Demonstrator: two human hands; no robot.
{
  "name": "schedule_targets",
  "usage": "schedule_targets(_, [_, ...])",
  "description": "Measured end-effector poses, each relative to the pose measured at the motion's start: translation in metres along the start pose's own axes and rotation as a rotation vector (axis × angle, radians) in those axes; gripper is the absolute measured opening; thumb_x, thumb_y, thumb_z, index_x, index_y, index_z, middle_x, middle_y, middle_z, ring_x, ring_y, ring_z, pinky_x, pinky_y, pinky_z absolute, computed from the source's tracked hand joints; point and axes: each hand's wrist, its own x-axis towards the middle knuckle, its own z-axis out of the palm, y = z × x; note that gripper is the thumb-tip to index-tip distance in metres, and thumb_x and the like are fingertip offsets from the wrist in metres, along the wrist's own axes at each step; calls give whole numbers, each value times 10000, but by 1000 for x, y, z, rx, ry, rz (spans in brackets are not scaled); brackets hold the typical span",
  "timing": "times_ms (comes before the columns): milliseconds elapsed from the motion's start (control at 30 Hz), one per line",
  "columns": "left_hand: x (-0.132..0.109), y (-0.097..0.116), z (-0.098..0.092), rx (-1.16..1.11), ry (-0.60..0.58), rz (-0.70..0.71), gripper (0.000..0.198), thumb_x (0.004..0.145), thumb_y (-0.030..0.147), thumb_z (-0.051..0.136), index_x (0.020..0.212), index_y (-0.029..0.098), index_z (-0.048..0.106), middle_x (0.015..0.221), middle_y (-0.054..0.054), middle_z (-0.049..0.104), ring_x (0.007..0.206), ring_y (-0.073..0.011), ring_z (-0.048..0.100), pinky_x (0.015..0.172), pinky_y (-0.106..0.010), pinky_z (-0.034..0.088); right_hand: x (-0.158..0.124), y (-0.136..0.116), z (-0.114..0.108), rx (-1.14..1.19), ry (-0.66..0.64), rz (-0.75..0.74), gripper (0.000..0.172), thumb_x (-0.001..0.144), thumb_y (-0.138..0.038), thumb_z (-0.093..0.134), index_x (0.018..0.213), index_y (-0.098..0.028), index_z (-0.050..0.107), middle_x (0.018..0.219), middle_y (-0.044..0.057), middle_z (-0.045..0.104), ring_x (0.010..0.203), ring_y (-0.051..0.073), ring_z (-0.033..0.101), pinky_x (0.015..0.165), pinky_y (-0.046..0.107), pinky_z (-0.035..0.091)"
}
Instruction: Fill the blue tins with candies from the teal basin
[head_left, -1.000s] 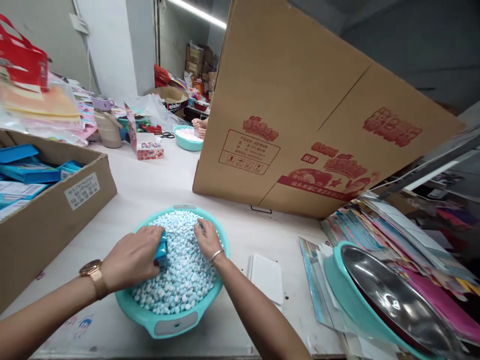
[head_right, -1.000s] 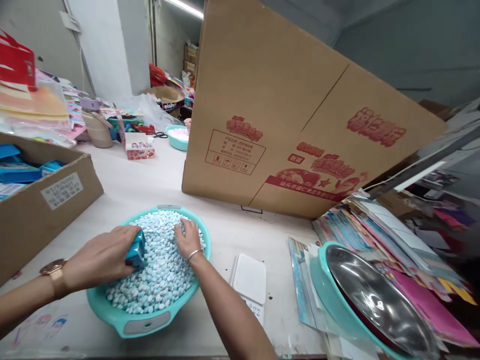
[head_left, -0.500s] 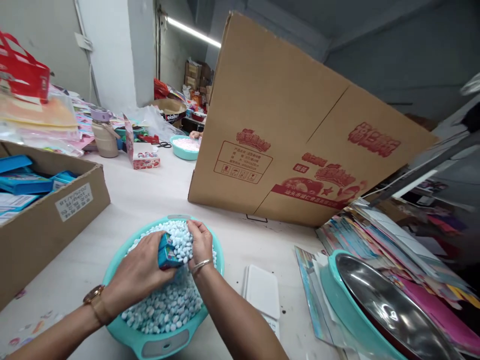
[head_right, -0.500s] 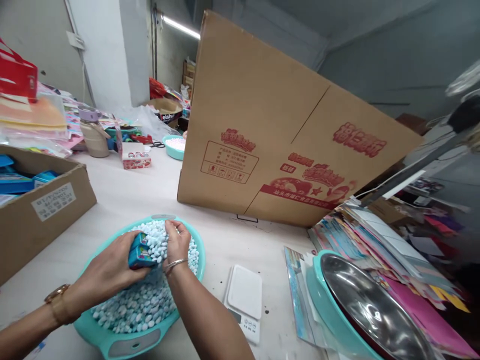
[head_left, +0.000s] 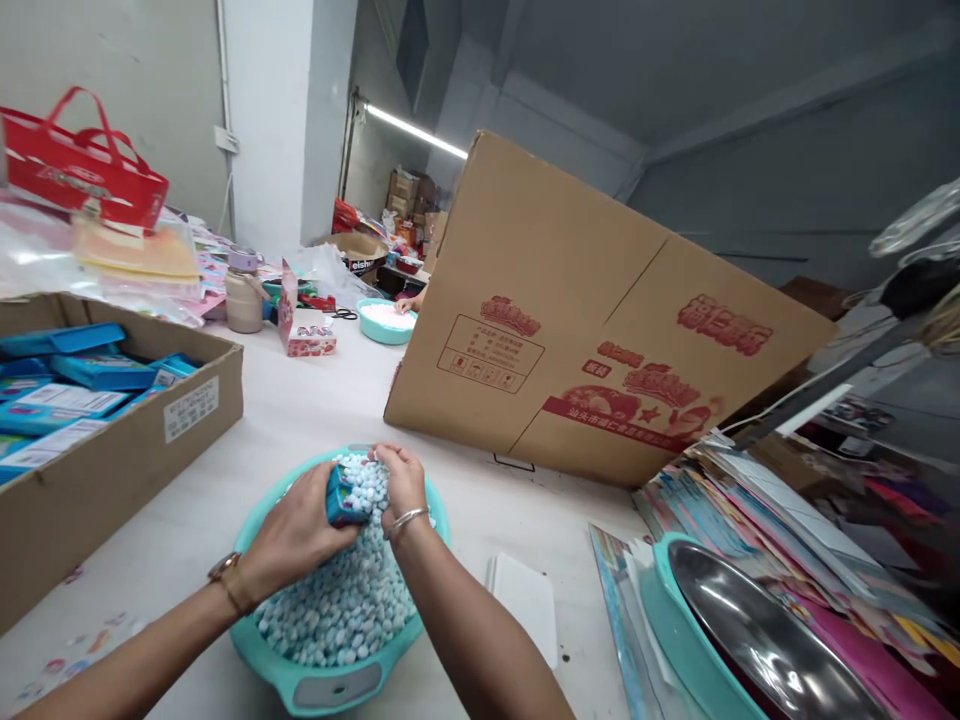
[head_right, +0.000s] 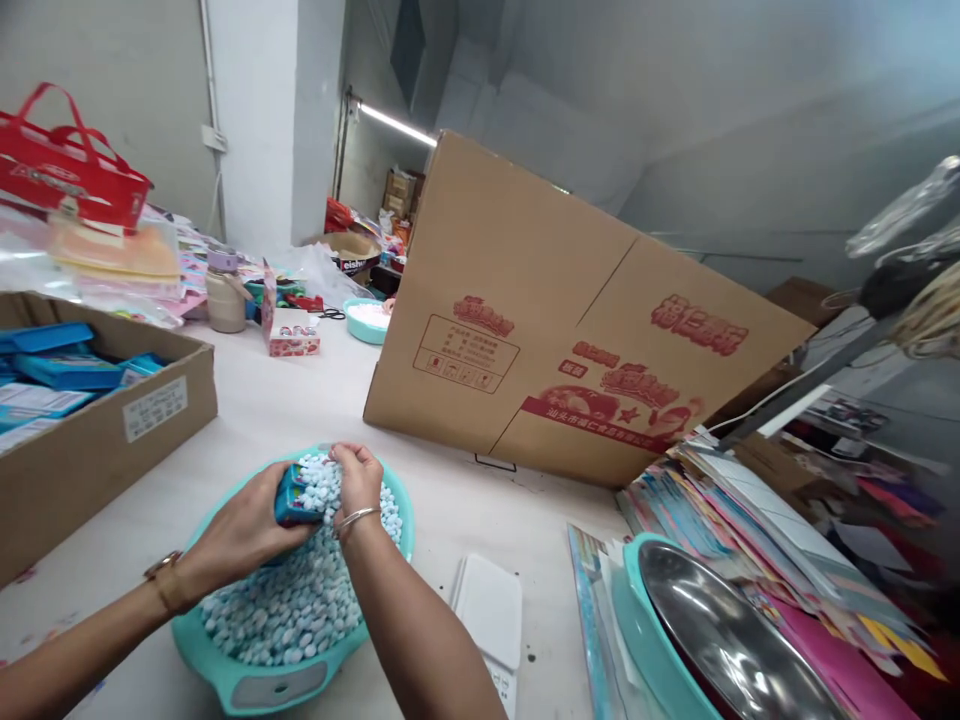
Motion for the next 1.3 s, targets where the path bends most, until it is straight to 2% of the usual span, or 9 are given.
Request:
schedule_targets(133, [4, -1, -6, 44, -29, 67, 689, 681, 427, 614, 1304, 141, 547, 1295, -128, 617, 1261, -316, 560, 1092, -456, 442, 2, 4, -1, -4, 22, 26, 336, 495, -318, 797, 739, -132, 660, 674, 11, 680, 617, 124, 582, 667, 258, 485])
schedule_targets(267, [6, -2, -6, 29, -29, 87, 699, 696, 435, 639, 1322, 142, 534, 1310, -130, 609, 1251, -313, 566, 1081, -452, 452, 4, 6, -2, -22, 15, 8, 369, 484, -335, 800, 757, -127, 665, 691, 11, 688, 661, 122, 595, 675, 237, 477])
schedule_targets(467, [6, -2, -3, -33, -16, 33, 709, 696, 470, 661, 1309, 138, 531, 1262, -130, 623, 1211, -325, 589, 1040, -464, 478, 4, 9, -1, -62, 9, -50, 335, 543, -378, 770, 753, -146, 651, 654, 3, 675, 610, 121, 563, 660, 257, 461])
schedule_targets(633, [4, -2, 0, -40, -27, 4, 762, 692, 501, 668, 1341, 130, 520, 1301, -139, 618, 1252, -336, 583, 1075, -478, 474, 8, 13, -6, -106, -13, -70, 337, 552, -396, 764, 747, -143, 657, 648, 2, 659, 617, 117, 541, 674, 259, 447])
schedule_targets(733, [5, -4, 4, -46, 16, 18, 770, 699, 510, 680, 1348, 125, 526, 1309, -158, 624, 1254, -350, 595, 1056, -480, 500, 12, 13, -10, -149, 8, -63, 351, 524, -382, 763, 755, -131, 681, 681, -1, 663, 656, 118, 547, 707, 261, 451])
schedule_targets(867, [7, -5, 8, -44, 103, 54, 704, 667, 459, 754, 1275, 153, 574, 1176, -145, 669, 1144, -346, 650, 936, -435, 559, 15, 11, -11, -197, 20, -101, 359, 542, -386, 761, 779, -122, 702, 711, 0, 658, 714, 126, 553, 751, 268, 442])
schedule_targets(967, [9, -3, 10, -38, 114, 82, 676, 658, 428, 767, 1251, 159, 589, 1129, -131, 674, 1103, -337, 660, 906, -419, 565, 16, 8, -9, -202, 12, -108, 364, 556, -398, 761, 789, -128, 688, 687, 5, 657, 707, 136, 555, 765, 279, 441])
schedule_targets(1133, [13, 2, 9, -53, 78, 116, 653, 662, 413, 760, 1239, 166, 584, 1151, -132, 670, 1130, -344, 647, 926, -425, 552, 13, 3, -10, -195, -15, -93, 351, 558, -399, 761, 770, -139, 659, 665, 2, 643, 669, 135, 541, 717, 278, 440])
schedule_targets(1300, [13, 0, 6, -114, -36, 79, 725, 699, 458, 718, 1322, 137, 530, 1264, -139, 629, 1185, -326, 608, 1023, -476, 496, 13, 3, -18, -248, -60, -119, 333, 592, -392, 776, 778, -127, 693, 715, -2, 639, 719, 130, 545, 741, 267, 436])
